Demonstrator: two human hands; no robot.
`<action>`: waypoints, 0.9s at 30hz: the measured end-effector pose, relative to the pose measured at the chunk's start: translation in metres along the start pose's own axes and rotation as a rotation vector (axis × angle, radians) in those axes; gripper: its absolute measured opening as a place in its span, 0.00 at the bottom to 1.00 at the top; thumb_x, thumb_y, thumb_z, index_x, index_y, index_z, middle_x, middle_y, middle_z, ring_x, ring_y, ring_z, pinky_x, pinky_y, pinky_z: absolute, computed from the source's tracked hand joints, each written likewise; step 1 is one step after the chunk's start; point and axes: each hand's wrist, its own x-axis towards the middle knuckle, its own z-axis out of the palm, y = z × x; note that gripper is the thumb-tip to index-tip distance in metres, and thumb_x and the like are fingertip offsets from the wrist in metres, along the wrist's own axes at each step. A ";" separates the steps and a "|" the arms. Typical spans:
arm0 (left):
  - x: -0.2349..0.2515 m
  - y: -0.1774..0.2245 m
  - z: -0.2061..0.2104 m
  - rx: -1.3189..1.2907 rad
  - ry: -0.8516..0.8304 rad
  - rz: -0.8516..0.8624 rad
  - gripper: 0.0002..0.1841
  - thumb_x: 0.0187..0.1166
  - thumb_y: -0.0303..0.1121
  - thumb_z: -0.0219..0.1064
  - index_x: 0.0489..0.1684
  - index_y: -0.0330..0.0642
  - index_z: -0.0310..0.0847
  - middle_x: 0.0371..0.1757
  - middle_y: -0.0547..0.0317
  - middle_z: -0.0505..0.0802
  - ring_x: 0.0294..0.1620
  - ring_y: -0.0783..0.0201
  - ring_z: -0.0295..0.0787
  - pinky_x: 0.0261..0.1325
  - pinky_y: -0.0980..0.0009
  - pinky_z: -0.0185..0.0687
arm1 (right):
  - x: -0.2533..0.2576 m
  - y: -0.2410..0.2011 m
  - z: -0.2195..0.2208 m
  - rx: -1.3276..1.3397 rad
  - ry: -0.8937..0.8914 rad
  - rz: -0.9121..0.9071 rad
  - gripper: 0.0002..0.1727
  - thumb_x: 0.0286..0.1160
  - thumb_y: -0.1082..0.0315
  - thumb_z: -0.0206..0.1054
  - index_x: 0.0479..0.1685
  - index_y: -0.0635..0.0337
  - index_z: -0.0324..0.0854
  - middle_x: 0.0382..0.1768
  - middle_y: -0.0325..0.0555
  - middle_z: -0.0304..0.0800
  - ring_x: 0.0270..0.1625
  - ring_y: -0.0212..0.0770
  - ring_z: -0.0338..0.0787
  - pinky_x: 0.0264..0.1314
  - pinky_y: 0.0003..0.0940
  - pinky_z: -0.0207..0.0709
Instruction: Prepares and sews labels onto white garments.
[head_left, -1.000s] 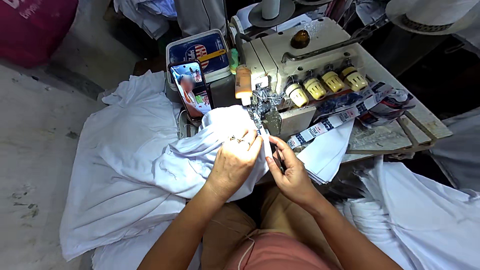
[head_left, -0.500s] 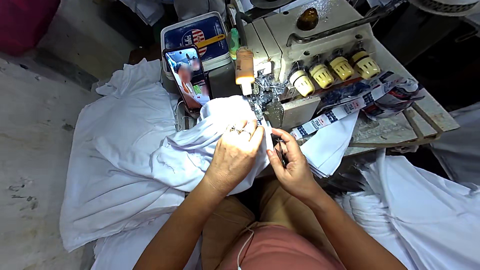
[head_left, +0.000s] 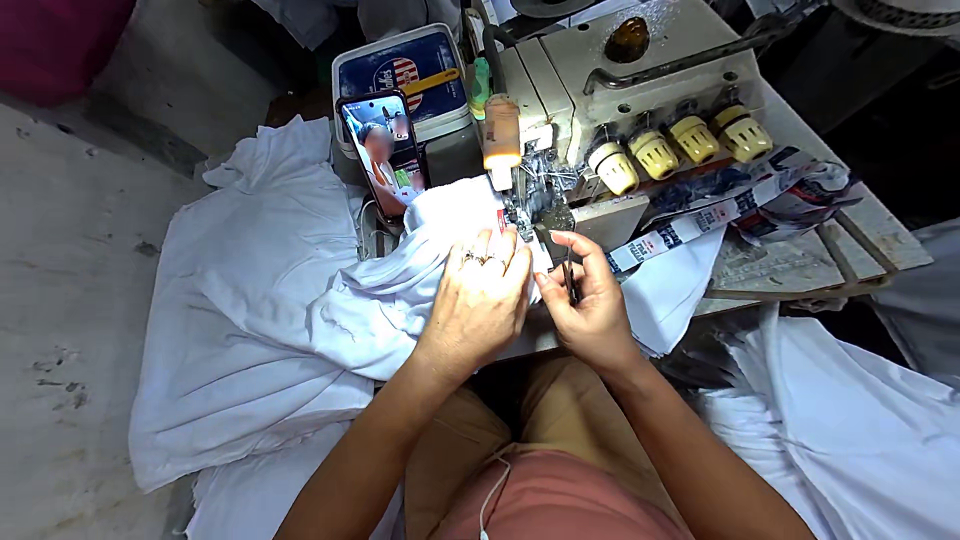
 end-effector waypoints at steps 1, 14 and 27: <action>-0.004 0.004 -0.002 -0.011 -0.032 -0.013 0.24 0.80 0.42 0.52 0.62 0.38 0.88 0.75 0.38 0.85 0.81 0.39 0.77 0.76 0.36 0.66 | 0.001 0.000 0.000 0.008 0.003 0.001 0.27 0.73 0.74 0.66 0.74 0.71 0.71 0.25 0.31 0.76 0.25 0.15 0.74 0.33 0.10 0.71; 0.012 -0.022 -0.011 -0.105 -0.124 -0.210 0.25 0.80 0.27 0.56 0.78 0.40 0.79 0.79 0.49 0.84 0.80 0.40 0.75 0.66 0.40 0.76 | -0.027 0.002 -0.005 0.047 -0.131 -0.080 0.36 0.81 0.49 0.67 0.72 0.74 0.68 0.30 0.29 0.77 0.31 0.13 0.72 0.37 0.09 0.69; 0.037 -0.049 -0.044 -0.251 -0.075 -0.419 0.26 0.90 0.44 0.54 0.79 0.35 0.75 0.80 0.39 0.77 0.81 0.44 0.74 0.81 0.48 0.68 | -0.058 0.009 -0.021 -0.136 -0.176 -0.066 0.22 0.85 0.58 0.63 0.62 0.70 0.79 0.37 0.42 0.86 0.34 0.20 0.79 0.38 0.14 0.74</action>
